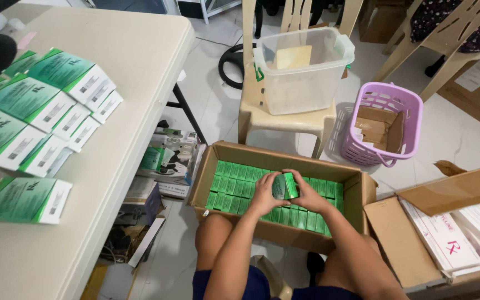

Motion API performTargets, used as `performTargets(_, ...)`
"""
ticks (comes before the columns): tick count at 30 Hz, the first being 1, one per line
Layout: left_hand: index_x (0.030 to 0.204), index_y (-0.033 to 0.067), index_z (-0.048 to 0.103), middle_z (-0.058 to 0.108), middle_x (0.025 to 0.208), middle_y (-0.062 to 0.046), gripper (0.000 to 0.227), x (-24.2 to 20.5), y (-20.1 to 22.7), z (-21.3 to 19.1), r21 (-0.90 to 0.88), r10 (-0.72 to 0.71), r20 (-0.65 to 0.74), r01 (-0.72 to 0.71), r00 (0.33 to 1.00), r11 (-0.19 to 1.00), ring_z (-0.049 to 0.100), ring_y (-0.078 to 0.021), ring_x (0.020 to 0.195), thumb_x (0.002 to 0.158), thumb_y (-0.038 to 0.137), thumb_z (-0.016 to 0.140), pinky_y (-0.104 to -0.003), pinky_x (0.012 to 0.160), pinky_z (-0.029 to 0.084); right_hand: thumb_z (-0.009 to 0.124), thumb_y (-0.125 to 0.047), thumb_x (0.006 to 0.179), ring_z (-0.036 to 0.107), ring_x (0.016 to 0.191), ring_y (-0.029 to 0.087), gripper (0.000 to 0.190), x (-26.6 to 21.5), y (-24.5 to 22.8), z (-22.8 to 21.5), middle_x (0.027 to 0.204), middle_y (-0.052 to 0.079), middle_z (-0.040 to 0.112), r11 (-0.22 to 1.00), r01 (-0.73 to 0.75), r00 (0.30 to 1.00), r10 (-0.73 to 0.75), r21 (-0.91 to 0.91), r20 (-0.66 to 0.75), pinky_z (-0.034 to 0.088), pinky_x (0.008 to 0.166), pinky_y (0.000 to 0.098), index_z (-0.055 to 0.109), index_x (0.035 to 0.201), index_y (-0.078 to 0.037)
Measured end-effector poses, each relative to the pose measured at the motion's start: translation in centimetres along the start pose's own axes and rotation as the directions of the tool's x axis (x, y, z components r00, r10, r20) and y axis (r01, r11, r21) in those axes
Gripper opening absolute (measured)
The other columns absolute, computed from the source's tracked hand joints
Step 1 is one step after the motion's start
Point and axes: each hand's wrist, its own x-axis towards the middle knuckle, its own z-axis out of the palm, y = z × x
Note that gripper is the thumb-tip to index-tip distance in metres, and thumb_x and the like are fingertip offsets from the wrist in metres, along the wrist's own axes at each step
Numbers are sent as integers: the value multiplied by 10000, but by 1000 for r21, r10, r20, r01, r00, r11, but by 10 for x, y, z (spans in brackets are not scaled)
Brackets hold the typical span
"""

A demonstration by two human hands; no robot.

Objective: The person sits on the floor and repeatedly picks small green boxes from a large cardboard carton, then places them onto a nearby table. The person handles the boxes one at a time and stacks them in rows on the table.

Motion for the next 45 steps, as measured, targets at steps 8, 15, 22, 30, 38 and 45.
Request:
performTargets(8,1487,265,493,543,1361,-87,1049,-35,24,-38,97,55,-49,-50,997,994,438,-386,1316,556,168,967,-491,1115,425,672,-96,915,643,1125,224,571,-15,22,23,1283,167,630,956,-157,971,195,247,-139,564,928,366,488,1453,-41)
performTargets(15,1480,299,486,509,1421,-78,1038,-52,56,-55,324,22,14,-26,1000,946,359,-445,1391,572,115,954,-494,1048,481,718,-91,895,678,965,183,577,-26,23,43,1066,116,664,985,-159,945,170,61,-281,583,827,328,500,1428,-51)
performTargets(22,1378,186,551,574,1383,-66,933,-53,43,-57,130,35,51,-41,998,991,464,-324,1375,545,191,969,-445,1108,455,544,-54,1008,607,981,199,472,-55,4,41,1119,157,643,979,-79,919,146,190,-367,526,841,339,526,1474,-125)
performTargets(30,1383,224,577,594,1394,-33,902,-55,47,-43,268,58,58,-72,997,961,436,-332,1415,567,223,962,-451,1058,494,697,-92,883,628,1159,264,146,-63,-15,38,1403,130,535,979,-61,904,-28,-193,-427,553,910,372,768,998,-36)
performTargets(38,1407,224,519,539,1413,-36,953,-55,47,-43,355,-27,107,-13,994,935,427,-319,1401,567,219,968,-463,995,541,729,-155,897,593,1249,277,173,-54,20,44,1454,111,554,989,-125,897,77,-83,-436,507,1003,392,767,888,14)
performTargets(45,1401,224,523,516,1415,-58,953,-55,33,-64,383,-75,54,49,996,923,406,-316,1409,559,206,970,-468,975,546,703,-177,937,553,1296,253,214,-62,19,26,1452,105,555,989,-138,869,148,55,-472,438,1061,393,762,973,26)
